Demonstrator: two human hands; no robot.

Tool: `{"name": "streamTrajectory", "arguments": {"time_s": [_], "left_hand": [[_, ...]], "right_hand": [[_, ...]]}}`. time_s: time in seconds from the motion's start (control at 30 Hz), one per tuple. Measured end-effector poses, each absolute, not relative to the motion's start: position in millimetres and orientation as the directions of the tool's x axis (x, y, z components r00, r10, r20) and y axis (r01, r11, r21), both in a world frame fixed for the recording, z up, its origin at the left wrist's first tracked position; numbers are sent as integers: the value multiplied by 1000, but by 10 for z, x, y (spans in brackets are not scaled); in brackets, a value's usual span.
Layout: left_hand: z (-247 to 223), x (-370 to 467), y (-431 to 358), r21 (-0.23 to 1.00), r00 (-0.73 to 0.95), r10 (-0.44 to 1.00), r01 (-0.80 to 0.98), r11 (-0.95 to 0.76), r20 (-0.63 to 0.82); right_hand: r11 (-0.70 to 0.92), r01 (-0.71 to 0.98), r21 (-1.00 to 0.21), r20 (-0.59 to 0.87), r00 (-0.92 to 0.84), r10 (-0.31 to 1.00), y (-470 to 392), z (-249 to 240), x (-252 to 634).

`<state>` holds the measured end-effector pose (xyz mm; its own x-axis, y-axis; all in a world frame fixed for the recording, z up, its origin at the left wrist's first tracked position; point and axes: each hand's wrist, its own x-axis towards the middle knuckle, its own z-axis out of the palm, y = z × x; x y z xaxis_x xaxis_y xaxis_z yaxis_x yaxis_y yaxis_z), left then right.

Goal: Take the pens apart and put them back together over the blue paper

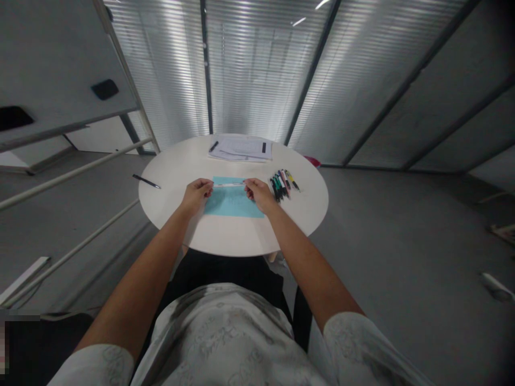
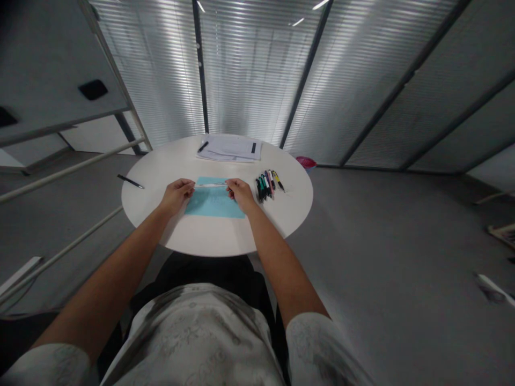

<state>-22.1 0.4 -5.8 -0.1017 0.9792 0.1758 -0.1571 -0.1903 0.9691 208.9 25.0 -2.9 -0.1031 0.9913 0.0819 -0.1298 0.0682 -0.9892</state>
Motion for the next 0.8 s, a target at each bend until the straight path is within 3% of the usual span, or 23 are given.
{"name": "streamTrajectory", "arguments": {"time_s": [0.8], "left_hand": [[-68,-234,16,957,-120,975,-202,-206,185]], "right_hand": [[55,-163,-985,74,-113,991,262,-49,2102]]}}
